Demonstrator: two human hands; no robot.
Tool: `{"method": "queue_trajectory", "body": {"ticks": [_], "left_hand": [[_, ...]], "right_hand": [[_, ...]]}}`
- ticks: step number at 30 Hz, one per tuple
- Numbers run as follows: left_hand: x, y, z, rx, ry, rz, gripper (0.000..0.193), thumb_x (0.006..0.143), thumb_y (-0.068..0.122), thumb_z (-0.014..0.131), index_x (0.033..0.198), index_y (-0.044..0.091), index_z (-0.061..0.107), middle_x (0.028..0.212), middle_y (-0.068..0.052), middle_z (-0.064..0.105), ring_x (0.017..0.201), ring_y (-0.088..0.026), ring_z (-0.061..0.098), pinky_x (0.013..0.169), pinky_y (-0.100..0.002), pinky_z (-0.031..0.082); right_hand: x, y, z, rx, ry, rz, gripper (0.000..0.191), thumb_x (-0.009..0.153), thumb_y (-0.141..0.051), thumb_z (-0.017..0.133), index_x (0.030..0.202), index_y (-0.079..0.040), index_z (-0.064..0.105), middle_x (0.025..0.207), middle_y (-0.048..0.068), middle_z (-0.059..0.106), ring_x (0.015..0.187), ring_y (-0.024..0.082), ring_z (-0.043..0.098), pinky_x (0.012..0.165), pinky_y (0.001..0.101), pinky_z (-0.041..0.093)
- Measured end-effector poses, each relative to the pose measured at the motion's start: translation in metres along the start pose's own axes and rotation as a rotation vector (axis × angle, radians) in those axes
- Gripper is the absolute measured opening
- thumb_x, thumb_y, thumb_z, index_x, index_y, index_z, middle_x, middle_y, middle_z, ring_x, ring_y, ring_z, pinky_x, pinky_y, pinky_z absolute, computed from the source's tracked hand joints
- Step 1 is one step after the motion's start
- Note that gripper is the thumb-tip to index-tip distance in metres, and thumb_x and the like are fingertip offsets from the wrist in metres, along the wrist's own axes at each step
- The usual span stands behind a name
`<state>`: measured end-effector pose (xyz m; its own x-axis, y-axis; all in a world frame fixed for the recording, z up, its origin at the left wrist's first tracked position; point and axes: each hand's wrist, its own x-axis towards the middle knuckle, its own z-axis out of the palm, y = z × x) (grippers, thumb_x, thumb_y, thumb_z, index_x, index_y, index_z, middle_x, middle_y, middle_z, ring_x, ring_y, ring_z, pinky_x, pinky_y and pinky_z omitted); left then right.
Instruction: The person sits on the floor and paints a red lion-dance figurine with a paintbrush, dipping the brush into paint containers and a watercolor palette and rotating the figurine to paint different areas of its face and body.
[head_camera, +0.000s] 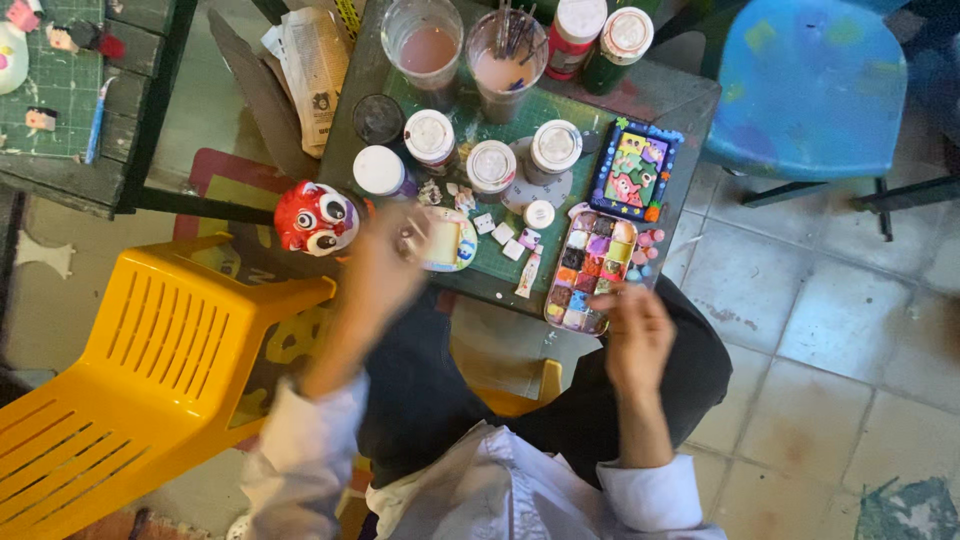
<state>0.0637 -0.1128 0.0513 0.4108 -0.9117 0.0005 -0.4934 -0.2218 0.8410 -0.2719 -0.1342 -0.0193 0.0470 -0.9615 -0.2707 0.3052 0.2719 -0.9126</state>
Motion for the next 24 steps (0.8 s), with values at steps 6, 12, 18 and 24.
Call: {"method": "queue_trajectory", "body": {"ticks": [6,12,18,24], "left_hand": [[0.160,-0.002,-0.053,0.632,-0.215,0.216,0.060,0.075,0.023,0.088,0.128,0.002,0.070,0.111,-0.026,0.071,0.103,-0.042,0.068,0.093,-0.046,0.053],[0.186,-0.007,-0.050,0.626,-0.359,0.089,0.076,0.059,0.026,0.097,0.126,0.002,0.072,0.108,-0.026,0.072,0.100,-0.039,0.071,0.092,-0.042,0.054],[0.206,-0.010,-0.062,0.539,-0.243,-0.015,0.064,0.068,0.036,0.098,0.112,-0.003,0.074,0.100,-0.021,0.075,0.094,-0.032,0.073,0.085,-0.041,0.058],[0.207,-0.007,-0.079,0.108,-0.189,-0.461,0.068,0.077,0.048,0.087,0.121,0.001,0.067,0.102,-0.014,0.072,0.076,-0.027,0.076,0.061,-0.035,0.064]], "right_hand": [[0.016,-0.016,-0.025,0.336,0.085,-0.069,0.027,0.114,-0.021,0.053,0.127,0.001,0.061,0.075,-0.004,0.040,0.062,0.007,0.037,0.061,0.0262,0.034],[0.014,-0.028,-0.035,0.362,0.084,0.034,0.025,0.111,-0.017,0.053,0.127,0.000,0.060,0.083,0.003,0.054,0.067,0.011,0.045,0.066,0.0268,0.037],[0.013,-0.036,-0.058,0.225,0.116,-0.133,0.022,0.111,-0.017,0.057,0.127,-0.004,0.062,0.080,0.003,0.056,0.062,0.010,0.045,0.057,0.0247,0.035],[0.008,-0.056,-0.109,0.367,0.105,-0.148,0.023,0.122,-0.019,0.058,0.112,0.000,0.063,0.075,-0.001,0.050,0.066,0.008,0.045,0.064,0.0242,0.037]]}}
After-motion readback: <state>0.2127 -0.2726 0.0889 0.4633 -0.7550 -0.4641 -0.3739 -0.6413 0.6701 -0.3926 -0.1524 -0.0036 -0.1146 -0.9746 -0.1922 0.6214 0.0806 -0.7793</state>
